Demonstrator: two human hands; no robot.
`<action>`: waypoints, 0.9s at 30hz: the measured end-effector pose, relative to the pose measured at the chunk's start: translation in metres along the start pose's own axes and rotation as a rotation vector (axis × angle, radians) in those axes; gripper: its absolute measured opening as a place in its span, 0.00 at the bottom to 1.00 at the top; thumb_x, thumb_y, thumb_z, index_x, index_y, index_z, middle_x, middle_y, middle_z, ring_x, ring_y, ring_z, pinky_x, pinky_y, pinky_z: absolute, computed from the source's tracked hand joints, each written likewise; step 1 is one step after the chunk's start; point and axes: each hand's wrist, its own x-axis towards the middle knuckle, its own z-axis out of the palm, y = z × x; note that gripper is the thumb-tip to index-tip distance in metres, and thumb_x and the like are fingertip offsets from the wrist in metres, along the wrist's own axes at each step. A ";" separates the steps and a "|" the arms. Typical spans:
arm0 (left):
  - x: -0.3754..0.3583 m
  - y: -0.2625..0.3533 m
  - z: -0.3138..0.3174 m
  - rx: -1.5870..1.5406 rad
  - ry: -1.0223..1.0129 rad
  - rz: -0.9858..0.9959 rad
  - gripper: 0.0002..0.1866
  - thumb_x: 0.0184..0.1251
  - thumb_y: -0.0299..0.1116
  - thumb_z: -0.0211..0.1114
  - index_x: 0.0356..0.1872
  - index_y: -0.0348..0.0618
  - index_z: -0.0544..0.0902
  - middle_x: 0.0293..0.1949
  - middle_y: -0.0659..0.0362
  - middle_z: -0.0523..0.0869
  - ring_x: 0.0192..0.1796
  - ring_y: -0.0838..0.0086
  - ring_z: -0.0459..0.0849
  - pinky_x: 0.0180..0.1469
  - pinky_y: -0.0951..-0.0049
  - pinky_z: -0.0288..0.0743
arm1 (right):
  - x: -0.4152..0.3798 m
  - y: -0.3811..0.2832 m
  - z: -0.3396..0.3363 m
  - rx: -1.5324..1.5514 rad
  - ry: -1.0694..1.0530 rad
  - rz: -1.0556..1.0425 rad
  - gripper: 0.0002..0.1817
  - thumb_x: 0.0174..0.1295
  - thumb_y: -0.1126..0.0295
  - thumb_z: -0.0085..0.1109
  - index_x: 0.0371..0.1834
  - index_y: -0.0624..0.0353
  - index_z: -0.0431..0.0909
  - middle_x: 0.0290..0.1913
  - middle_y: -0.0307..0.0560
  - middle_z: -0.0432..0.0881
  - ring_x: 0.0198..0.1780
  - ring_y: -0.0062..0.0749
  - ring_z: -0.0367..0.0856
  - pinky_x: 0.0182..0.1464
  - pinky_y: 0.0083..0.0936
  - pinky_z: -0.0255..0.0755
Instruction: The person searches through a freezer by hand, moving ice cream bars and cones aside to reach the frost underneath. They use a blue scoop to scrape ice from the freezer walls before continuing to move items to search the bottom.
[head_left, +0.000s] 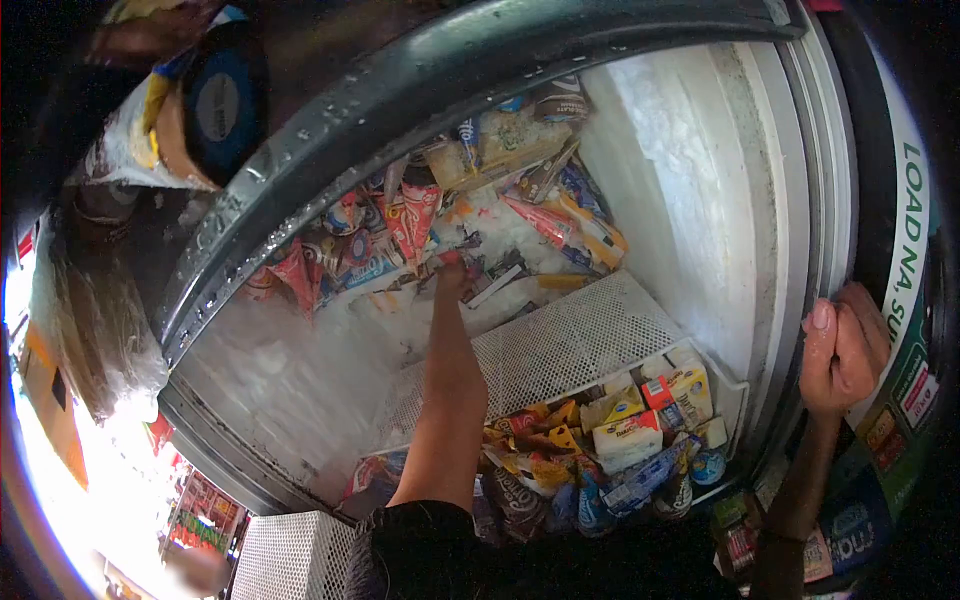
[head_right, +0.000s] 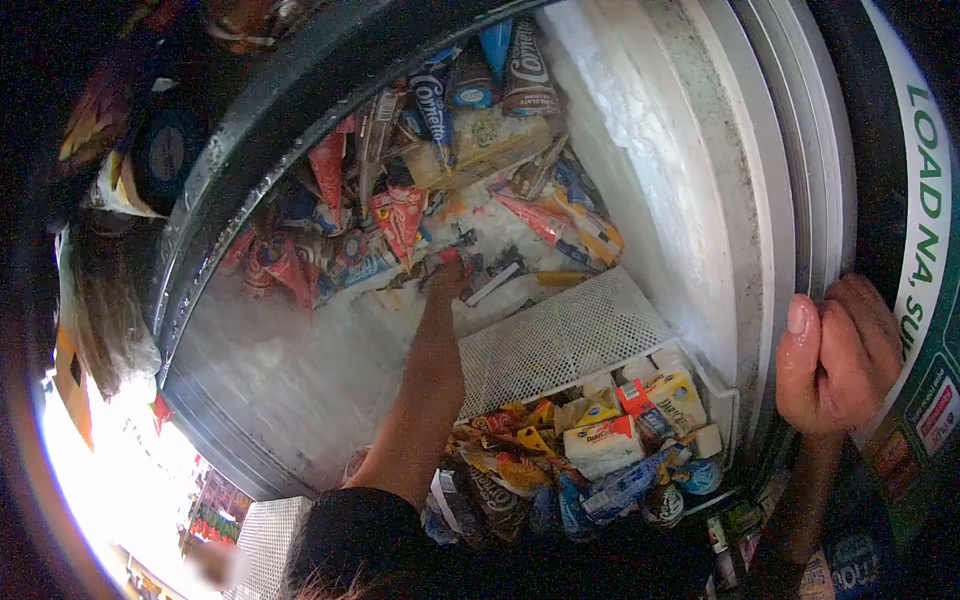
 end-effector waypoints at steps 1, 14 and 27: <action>-0.005 -0.004 0.004 0.357 0.000 0.156 0.16 0.55 0.43 0.65 0.38 0.42 0.80 0.26 0.50 0.83 0.33 0.60 0.84 0.33 0.64 0.77 | -0.001 -0.001 0.000 0.009 -0.010 -0.002 0.10 0.54 0.80 0.51 0.16 0.67 0.67 0.16 0.51 0.65 0.16 0.41 0.65 0.18 0.31 0.56; -0.019 0.002 0.020 -0.663 0.506 0.228 0.15 0.51 0.36 0.64 0.36 0.37 0.77 0.32 0.45 0.81 0.37 0.51 0.81 0.37 0.58 0.74 | 0.005 -0.004 0.003 0.045 0.080 -0.016 0.10 0.51 0.81 0.52 0.14 0.65 0.66 0.14 0.48 0.63 0.14 0.38 0.62 0.18 0.32 0.55; -0.044 0.053 -0.069 -0.106 0.081 0.020 0.11 0.56 0.34 0.61 0.34 0.37 0.78 0.34 0.47 0.82 0.37 0.56 0.83 0.35 0.59 0.75 | 0.006 -0.004 0.002 0.097 0.127 -0.039 0.12 0.48 0.80 0.55 0.12 0.64 0.64 0.14 0.49 0.63 0.14 0.38 0.62 0.18 0.30 0.54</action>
